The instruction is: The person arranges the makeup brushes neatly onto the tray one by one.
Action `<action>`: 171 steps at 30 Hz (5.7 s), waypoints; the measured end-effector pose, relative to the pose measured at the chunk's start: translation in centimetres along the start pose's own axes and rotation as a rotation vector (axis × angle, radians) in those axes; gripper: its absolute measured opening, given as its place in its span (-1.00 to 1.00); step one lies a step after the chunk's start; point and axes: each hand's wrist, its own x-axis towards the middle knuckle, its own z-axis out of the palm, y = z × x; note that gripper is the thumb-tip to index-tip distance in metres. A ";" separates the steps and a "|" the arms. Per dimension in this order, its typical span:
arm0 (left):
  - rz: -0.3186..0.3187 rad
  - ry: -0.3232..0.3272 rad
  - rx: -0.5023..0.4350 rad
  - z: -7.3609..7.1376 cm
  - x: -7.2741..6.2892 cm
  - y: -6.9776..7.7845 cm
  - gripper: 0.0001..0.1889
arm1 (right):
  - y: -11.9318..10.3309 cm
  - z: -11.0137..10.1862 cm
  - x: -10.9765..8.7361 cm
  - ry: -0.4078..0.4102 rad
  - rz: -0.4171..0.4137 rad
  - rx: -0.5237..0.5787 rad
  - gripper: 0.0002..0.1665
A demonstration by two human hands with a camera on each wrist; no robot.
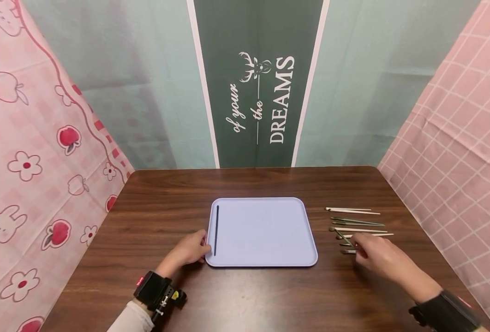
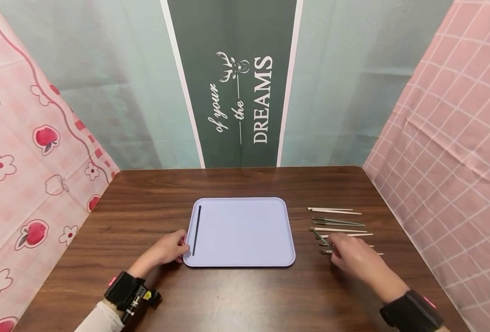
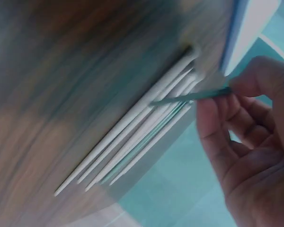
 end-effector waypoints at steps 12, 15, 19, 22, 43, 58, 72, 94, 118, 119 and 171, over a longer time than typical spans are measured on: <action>-0.002 -0.003 0.013 -0.2 0.5 0.0 -0.83 | -3.4 1.0 2.6 -0.075 0.223 0.092 -0.79; -0.003 -0.004 0.010 -0.3 0.6 0.0 -0.84 | -4.2 1.2 3.5 -0.067 0.253 0.120 -0.77; -0.008 -0.005 0.004 -0.3 0.8 0.0 -0.83 | -5.1 1.5 4.7 -0.078 0.305 0.141 -0.71; 0.001 -0.002 0.003 -0.2 0.7 0.1 -0.84 | -5.6 1.6 5.5 -0.108 0.340 0.165 -0.64; 0.008 0.012 -0.002 0.3 -0.1 -0.3 -0.83 | -10.1 4.2 10.9 -0.240 0.431 0.270 -0.46; 0.006 0.010 -0.003 0.2 -0.2 0.0 -0.83 | -13.0 5.3 14.1 -0.277 0.414 0.304 -0.48; 0.009 0.011 -0.005 0.1 -0.2 0.0 -0.83 | -15.4 6.4 17.2 -0.308 0.431 0.375 -0.57; 0.028 0.013 0.025 0.2 0.0 0.2 -0.83 | -17.8 7.5 20.1 -0.314 0.388 0.391 -0.86; 0.007 0.008 0.012 0.1 0.0 -0.2 -0.84 | -20.9 10.1 23.5 -0.377 0.338 0.333 -0.58; 0.008 0.009 0.013 0.1 -0.1 -0.2 -0.84 | -21.0 10.2 23.6 -0.377 0.335 0.330 -0.59; -0.007 0.001 -0.001 0.0 -0.2 0.1 -0.84 | -23.4 12.2 24.3 -0.373 0.333 0.297 -0.74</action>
